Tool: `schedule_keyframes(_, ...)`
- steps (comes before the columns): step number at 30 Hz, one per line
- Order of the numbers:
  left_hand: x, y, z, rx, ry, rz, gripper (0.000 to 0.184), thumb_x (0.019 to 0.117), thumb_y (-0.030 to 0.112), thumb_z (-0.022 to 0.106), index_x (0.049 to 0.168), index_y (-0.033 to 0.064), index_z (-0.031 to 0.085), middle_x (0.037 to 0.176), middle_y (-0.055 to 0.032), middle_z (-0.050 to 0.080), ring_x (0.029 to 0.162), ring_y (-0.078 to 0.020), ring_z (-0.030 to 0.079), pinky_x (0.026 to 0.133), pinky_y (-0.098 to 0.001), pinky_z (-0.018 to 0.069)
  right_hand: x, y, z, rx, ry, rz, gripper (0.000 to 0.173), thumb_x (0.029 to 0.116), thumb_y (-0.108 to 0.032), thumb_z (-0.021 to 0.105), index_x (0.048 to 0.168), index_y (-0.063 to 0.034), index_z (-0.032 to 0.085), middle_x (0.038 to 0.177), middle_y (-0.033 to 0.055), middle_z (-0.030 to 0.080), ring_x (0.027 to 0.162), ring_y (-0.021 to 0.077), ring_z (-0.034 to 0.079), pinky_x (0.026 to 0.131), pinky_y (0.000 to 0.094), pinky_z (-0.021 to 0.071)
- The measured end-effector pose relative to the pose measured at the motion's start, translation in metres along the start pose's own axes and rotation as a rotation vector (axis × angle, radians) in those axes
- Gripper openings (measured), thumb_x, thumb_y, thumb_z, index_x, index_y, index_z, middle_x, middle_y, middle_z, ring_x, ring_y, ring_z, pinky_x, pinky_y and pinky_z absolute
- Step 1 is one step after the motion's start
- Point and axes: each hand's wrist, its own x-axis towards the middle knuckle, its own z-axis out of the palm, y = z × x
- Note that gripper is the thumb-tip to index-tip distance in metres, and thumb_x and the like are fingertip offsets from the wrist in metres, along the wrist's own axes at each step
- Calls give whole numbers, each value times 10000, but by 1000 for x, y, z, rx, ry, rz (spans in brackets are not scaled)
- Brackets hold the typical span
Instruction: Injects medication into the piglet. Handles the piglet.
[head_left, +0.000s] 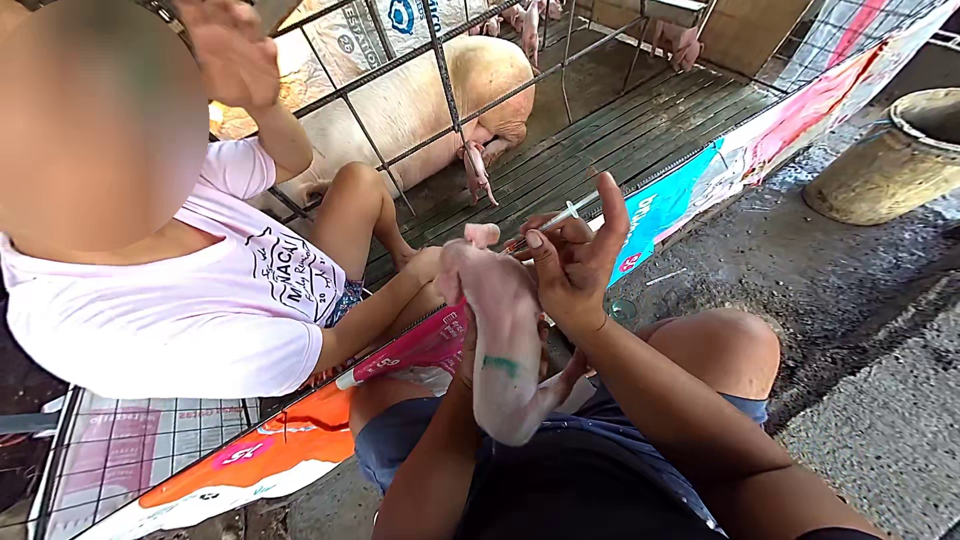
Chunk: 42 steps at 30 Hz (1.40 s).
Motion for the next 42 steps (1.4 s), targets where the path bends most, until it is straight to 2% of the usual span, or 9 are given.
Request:
schedule_keyframes(2, 9, -1, 1, 34, 214, 54, 576, 852, 666, 686, 1003, 110, 709, 867, -119, 716, 682, -208, 708, 577, -340, 591, 0, -6, 1, 62, 116, -37, 756, 1016, -22, 585, 1587, -182, 116, 1059, 72, 685, 884, 242, 729, 787, 455, 652)
schedule_keyframes(4, 7, 3, -23, -19, 49, 3, 618, 828, 629, 726, 1152, 102, 736, 1081, -158, 736, 890, -259, 731, 770, -397, 607, 4, -19, 6, 141, 236, -32, 768, 1029, -35, 574, 1588, -247, 92, 1056, 64, 683, 868, 275, 741, 764, 497, 664)
schedule_keyframes(5, 8, 3, -29, -33, 11, -6, 645, 817, 626, 739, 1174, 89, 725, 1102, -163, 729, 917, -267, 725, 804, -407, 603, 9, -24, 8, 167, 272, -28, 782, 1029, -26, 566, 1589, -260, 72, 1058, 65, 675, 864, 286, 743, 761, 513, 666)
schedule_keyframes(8, 8, 1, -35, -29, 87, -2, 675, 781, 675, 747, 1098, 80, 718, 998, -140, 723, 805, -234, 707, 731, -385, 598, 23, -26, 11, 153, 221, -30, 863, 1012, 17, 573, 1595, -205, -22, 1067, 90, 658, 884, 303, 740, 797, 537, 659)
schedule_keyframes(11, 6, 3, -41, -4, 48, 23, 608, 824, 616, 745, 1116, 82, 732, 1029, -151, 732, 831, -238, 717, 745, -381, 601, 23, -16, 16, 127, 146, 32, 864, 1007, 2, 589, 1609, -171, -6, 1034, 84, 647, 882, 280, 732, 777, 503, 659)
schedule_keyframes(14, 1, 6, -40, 54, 38, 112, 483, 932, 531, 659, 1195, 133, 739, 1108, -98, 751, 999, -194, 735, 879, -372, 608, 13, -7, 24, 66, 152, 91, 811, 1016, -7, 577, 1606, -137, 37, 1016, 85, 634, 844, 252, 724, 727, 470, 661)
schedule_keyframes(17, -4, 1, -33, 186, 128, 220, 430, 964, 522, 610, 1180, 176, 745, 1092, -28, 769, 1030, -102, 727, 938, -312, 588, 4, -4, 28, 8, 192, 117, 818, 1011, -5, 585, 1614, -119, 44, 1018, 94, 626, 818, 235, 715, 709, 438, 658)
schedule_keyframes(35, -2, -1, -27, 231, 111, 292, 453, 926, 512, 671, 1200, 157, 732, 1095, -38, 769, 1030, -106, 728, 944, -309, 584, -1, -3, 28, -132, 272, 26, 777, 1011, -35, 579, 1603, -76, 76, 1002, 71, 615, 802, 168, 675, 731, 374, 627)
schedule_keyframes(42, 0, 3, -20, 200, 114, 321, 455, 921, 487, 692, 1193, 124, 729, 1102, -62, 762, 1048, -129, 724, 966, -323, 571, -2, -5, 31, -101, 299, -43, 752, 1023, -27, 537, 1609, -134, 79, 1007, 38, 639, 802, 147, 681, 739, 360, 625)
